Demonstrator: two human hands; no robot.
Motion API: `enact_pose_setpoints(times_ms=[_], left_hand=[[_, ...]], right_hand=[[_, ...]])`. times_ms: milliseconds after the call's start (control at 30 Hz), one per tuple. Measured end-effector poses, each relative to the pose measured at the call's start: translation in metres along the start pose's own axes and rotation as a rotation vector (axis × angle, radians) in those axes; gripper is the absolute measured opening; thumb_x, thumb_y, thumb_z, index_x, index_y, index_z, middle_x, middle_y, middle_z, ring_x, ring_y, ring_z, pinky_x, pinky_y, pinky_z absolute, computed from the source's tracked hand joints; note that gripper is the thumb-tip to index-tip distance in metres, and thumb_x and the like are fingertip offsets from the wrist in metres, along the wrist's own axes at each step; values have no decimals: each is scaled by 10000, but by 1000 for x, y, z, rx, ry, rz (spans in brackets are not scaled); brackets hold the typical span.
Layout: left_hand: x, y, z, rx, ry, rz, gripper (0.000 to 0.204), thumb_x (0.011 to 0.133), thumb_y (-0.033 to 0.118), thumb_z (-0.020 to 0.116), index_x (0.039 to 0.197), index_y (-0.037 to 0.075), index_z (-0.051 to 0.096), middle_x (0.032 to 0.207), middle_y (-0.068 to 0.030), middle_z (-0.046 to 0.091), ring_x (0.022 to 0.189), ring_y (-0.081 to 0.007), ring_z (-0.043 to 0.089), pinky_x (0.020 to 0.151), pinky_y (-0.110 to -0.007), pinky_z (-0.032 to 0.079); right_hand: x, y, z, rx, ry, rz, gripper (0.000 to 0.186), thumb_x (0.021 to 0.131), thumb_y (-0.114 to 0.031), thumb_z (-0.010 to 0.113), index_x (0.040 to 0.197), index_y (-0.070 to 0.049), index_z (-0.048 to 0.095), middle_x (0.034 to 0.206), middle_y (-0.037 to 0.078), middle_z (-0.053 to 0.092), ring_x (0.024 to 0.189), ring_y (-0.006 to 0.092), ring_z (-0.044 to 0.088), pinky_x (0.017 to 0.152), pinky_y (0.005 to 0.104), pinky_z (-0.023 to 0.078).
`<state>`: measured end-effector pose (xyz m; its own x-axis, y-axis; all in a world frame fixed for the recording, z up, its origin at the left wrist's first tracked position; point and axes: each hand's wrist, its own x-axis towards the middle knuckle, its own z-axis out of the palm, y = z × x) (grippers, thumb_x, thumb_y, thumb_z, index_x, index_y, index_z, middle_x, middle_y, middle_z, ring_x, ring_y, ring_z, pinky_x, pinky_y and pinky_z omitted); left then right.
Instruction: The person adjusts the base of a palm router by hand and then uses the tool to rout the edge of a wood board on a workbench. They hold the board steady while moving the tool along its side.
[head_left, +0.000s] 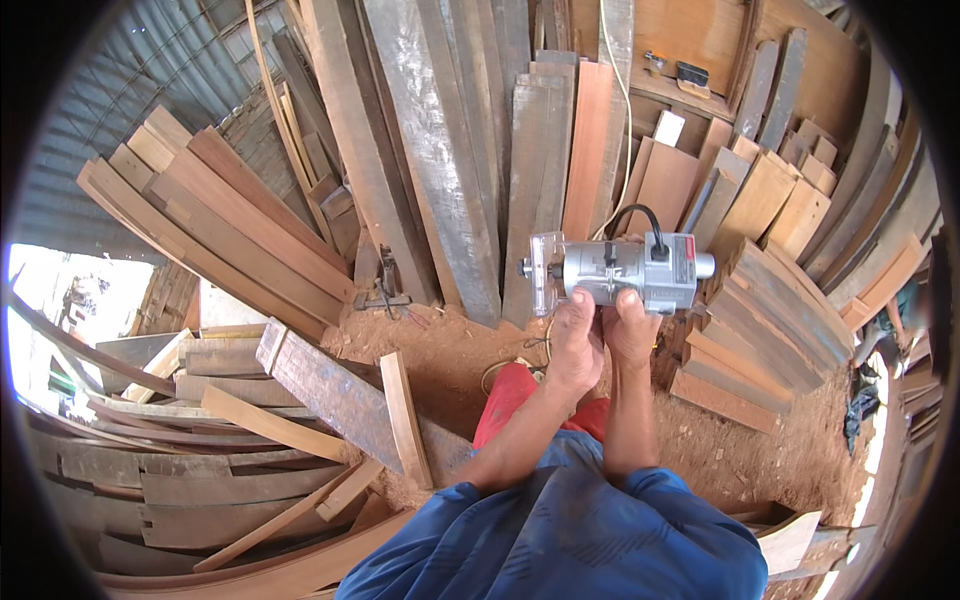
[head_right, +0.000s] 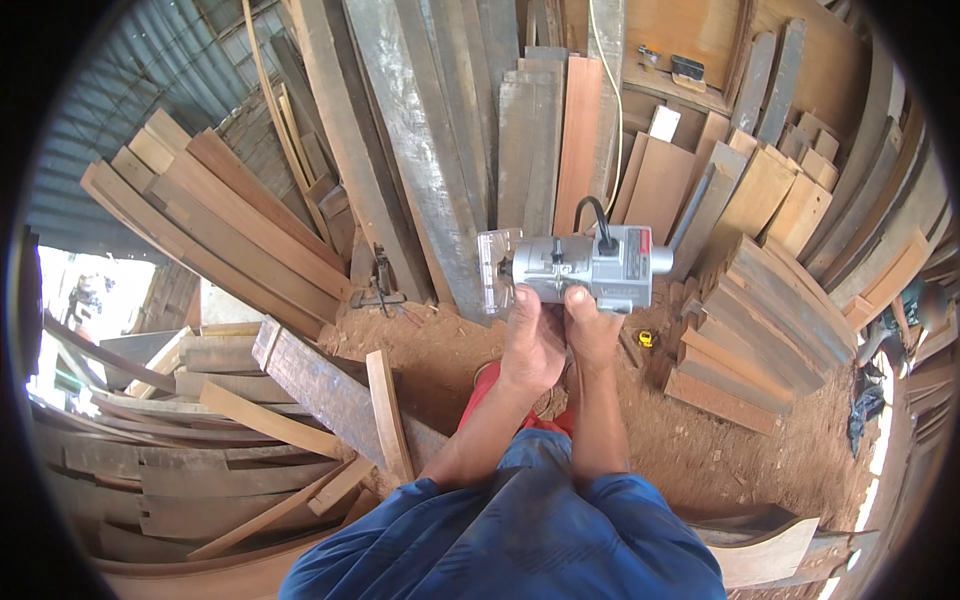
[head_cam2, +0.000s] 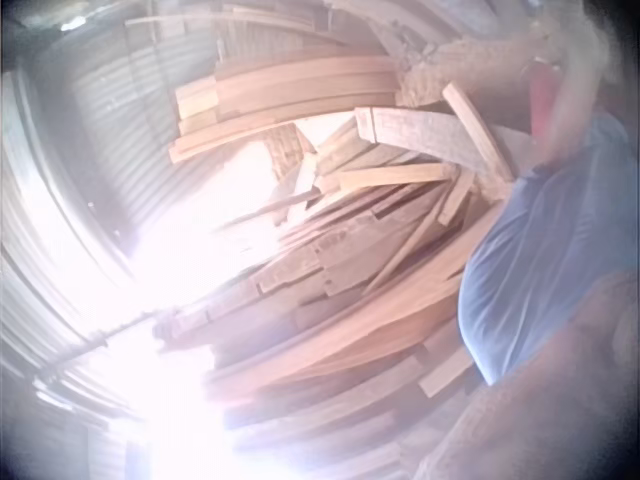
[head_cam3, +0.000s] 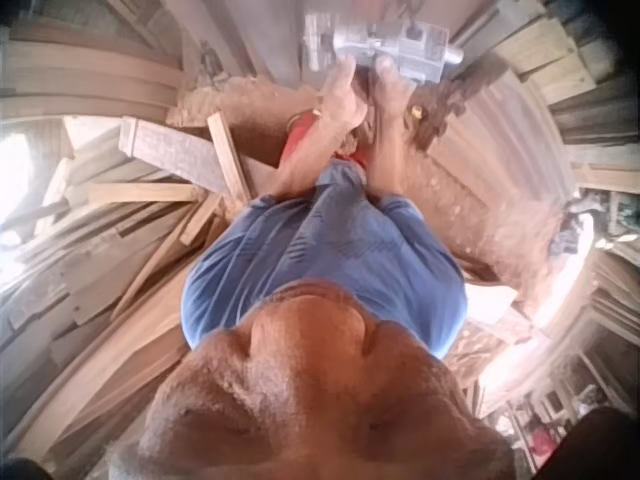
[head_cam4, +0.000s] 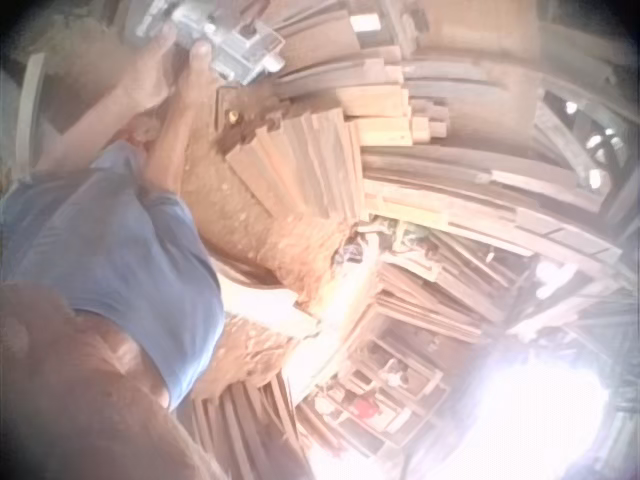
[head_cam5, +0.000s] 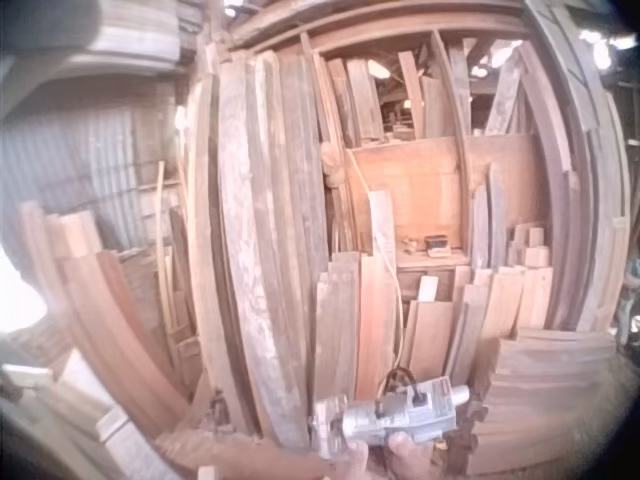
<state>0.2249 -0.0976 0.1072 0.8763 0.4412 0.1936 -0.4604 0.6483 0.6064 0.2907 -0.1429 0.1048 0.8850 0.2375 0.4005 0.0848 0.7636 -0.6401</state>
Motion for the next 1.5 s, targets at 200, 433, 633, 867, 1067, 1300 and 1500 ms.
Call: enact_pose_setpoints(times_ms=[200, 433, 633, 867, 1067, 1300, 1500], left_hand=[[-6, 30, 3, -140, 136, -52, 784, 884, 601, 725, 1414, 72, 492, 1300, -83, 608, 1236, -234, 572, 1051, -424, 492], [-17, 49, -16, -108, -34, -116, 695, 856, 327, 767, 1361, -60, 489, 1232, -215, 632, 1163, -328, 638, 996, -473, 546], [-28, 52, -18, 1, -5, -11, 627, 826, 181, 803, 1339, -31, 511, 1211, -199, 639, 1101, -295, 668, 909, -449, 594], [-38, 38, -33, 160, 92, -18, 603, 816, 75, 793, 1350, 19, 518, 1165, -127, 667, 1040, -230, 686, 899, -397, 590], [-35, 39, -40, 201, 96, -31, 647, 801, 65, 798, 1376, 20, 504, 1165, -133, 681, 1029, -224, 695, 877, -394, 596], [-32, 53, -79, 282, 71, -94, 646, 779, 72, 790, 1358, -30, 521, 1146, -174, 697, 989, -288, 724, 850, -445, 616], [-34, 71, -57, 226, -40, -209, 710, 769, 159, 793, 1379, -60, 501, 1156, -207, 693, 995, -315, 728, 863, -459, 621]], right_hand=[[-22, -7, 6, -184, -183, 69, 1021, 684, -380, 968, 1461, -19, 412, 1348, 121, 549, 1226, 255, 565, 1051, 436, 475], [-42, 23, -17, -333, -401, 3, 755, 850, -340, 836, 1429, -49, 449, 1355, 119, 565, 1246, 242, 574, 1060, 429, 488], [-71, 35, -41, -321, -378, 314, 669, 899, -355, 777, 1420, -55, 484, 1346, 118, 589, 1242, 235, 586, 1049, 418, 494], [-119, 40, -77, -297, -323, 672, 579, 957, -372, 709, 1410, -62, 526, 1337, 115, 617, 1237, 227, 600, 1035, 405, 501], [-130, 24, -82, -420, -544, 949, 516, 1006, -387, 650, 1402, -68, 562, 1328, 114, 642, 1233, 220, 612, 1023, 394, 507], [-84, -93, -76, -764, -1238, 1146, 420, 1015, -402, 629, 1150, -13, 713, 994, 76, 730, 939, 193, 678, 830, 338, 549], [-65, -111, -109, -851, -548, 848, 475, 983, -389, 674, 1174, 46, 688, 1006, 112, 721, 983, 203, 678, 876, 366, 543]])
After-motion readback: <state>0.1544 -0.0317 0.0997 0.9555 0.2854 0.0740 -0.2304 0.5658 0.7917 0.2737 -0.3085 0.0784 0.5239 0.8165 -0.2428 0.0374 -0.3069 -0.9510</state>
